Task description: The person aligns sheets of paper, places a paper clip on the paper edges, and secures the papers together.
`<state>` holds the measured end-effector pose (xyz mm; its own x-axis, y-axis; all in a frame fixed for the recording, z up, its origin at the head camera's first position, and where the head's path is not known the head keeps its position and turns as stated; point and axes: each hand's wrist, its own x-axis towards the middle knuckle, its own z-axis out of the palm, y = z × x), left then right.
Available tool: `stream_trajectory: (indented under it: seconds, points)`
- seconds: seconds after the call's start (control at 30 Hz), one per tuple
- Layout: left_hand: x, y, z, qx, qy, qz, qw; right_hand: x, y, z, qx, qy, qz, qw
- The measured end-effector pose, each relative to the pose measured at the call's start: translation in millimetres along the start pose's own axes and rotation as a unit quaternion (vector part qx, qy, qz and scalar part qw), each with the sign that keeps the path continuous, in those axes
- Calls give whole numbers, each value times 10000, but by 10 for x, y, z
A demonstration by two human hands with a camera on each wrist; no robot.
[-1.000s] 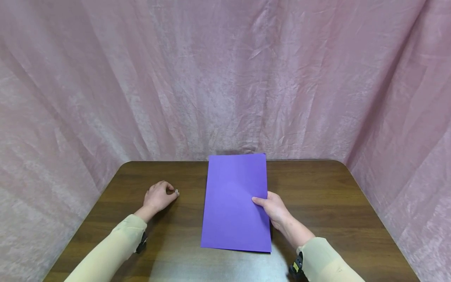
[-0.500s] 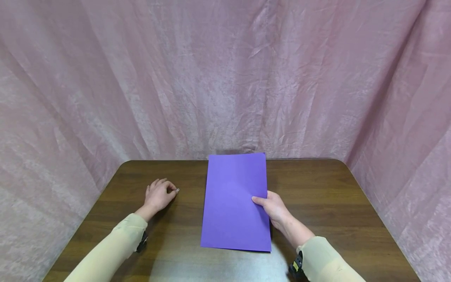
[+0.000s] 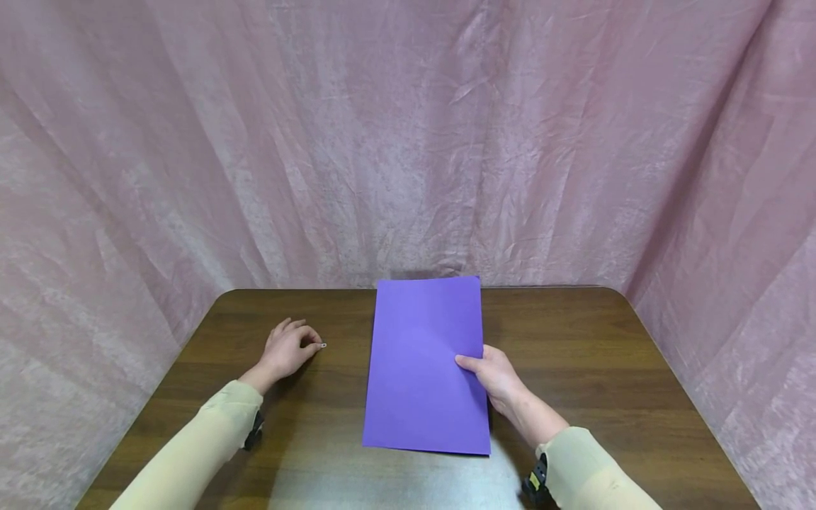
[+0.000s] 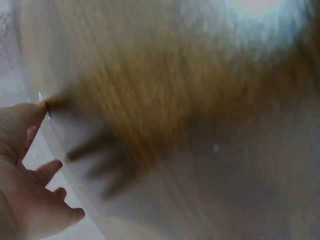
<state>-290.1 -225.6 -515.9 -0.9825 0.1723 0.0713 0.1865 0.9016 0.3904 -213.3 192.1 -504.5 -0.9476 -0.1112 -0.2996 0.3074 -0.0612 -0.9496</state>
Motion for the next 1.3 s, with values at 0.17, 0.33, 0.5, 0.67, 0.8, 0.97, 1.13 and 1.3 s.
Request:
stream_trajectory:
  seconds: [0.17, 0.33, 0.5, 0.67, 0.8, 0.97, 1.13, 1.3]
  points:
    - [21, -20, -39, 41, -104, 261, 9996, 1, -7, 25, -16, 132, 66, 9999]
    - [20, -56, -25, -99, -183, 350, 9992, -8, -13, 28, -62, 95, 25, 9999]
    - [12, -113, -27, -321, -187, 325, 9988, -14, -12, 30, -30, 71, 41, 10000]
    - [-3, -190, -59, -456, -93, 260, 9986, -6, -13, 17, -14, 103, 40, 9999]
    - [-14, -213, -89, -560, -57, 223, 9982, -2, -15, 15, 16, 97, 35, 9999]
    - [9, -186, -82, -586, -124, 237, 9979, -3, -17, 9, 27, 69, -1, 10000]
    - [36, -181, -50, -648, -286, 244, 9972, -2, -18, 4, 21, 76, 27, 10000]
    - [54, -186, -29, -651, -301, 220, 9972, 1, -14, -8, 25, 96, 41, 9999]
